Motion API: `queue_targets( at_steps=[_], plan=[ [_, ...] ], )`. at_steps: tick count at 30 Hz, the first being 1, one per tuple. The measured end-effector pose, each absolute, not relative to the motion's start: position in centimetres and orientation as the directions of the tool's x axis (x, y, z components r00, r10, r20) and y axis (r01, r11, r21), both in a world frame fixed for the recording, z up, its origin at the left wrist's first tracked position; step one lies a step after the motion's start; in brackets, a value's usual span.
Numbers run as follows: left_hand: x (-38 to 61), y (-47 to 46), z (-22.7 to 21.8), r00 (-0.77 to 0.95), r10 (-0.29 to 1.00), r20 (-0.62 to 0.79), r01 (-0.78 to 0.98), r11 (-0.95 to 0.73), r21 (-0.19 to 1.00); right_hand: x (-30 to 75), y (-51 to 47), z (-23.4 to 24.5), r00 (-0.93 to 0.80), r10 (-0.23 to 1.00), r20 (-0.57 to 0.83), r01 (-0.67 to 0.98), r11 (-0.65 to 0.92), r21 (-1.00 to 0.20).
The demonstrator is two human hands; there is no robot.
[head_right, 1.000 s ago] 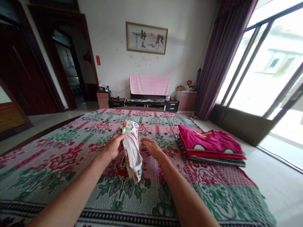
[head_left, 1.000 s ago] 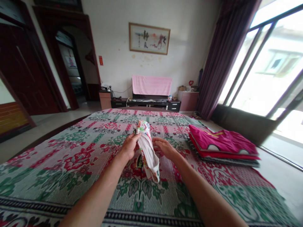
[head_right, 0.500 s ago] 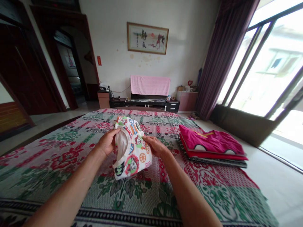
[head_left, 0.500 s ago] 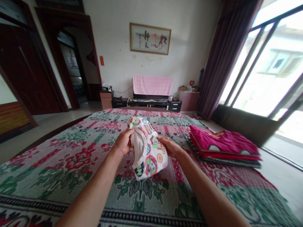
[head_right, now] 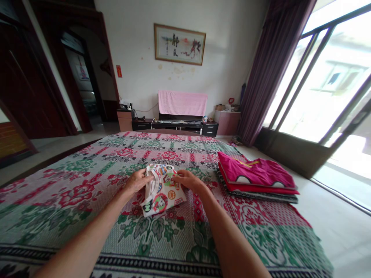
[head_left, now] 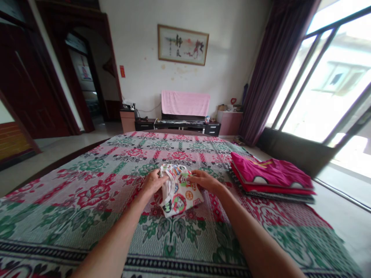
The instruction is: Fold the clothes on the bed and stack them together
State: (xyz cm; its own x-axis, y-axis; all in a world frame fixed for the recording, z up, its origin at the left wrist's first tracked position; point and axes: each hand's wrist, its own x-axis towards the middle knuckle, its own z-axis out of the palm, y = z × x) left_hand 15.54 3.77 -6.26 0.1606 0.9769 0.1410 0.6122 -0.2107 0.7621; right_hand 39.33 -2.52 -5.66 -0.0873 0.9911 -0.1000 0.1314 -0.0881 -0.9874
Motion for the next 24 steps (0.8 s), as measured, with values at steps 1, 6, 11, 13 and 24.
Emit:
queue_targets(
  at_steps=[1, 6, 11, 13, 24],
  plan=[
    [15.6, 3.7, -6.3, 0.168, 0.972, 0.163, 0.641, -0.234, 0.731, 39.4, -2.3, -5.9, -0.06, 0.993, -0.097, 0.157, -0.087, -0.984],
    [15.8, 3.3, -6.8, 0.183, 0.96, 0.213, 0.71, -0.279, 0.647, 39.2, -1.3, -7.5, 0.052, 0.997, -0.054, 0.266, -0.066, -0.962],
    [15.8, 3.4, -7.3, 0.163, 0.963, 0.215, 0.708, -0.266, 0.655, 38.7, -1.8, -7.6, 0.092, 0.995, -0.026, 0.251, -0.048, -0.967],
    [15.7, 3.5, -7.4, 0.157, 0.961, 0.229, 0.685, -0.273, 0.675, 38.4, -2.3, -7.3, 0.109, 0.994, -0.03, 0.211, -0.053, -0.976],
    [15.1, 4.1, -7.9, 0.237, 0.937, 0.257, 0.706, -0.348, 0.617, 37.5, -5.5, -7.9, 0.215, 0.97, 0.112, 0.347, 0.031, -0.937]
  ],
)
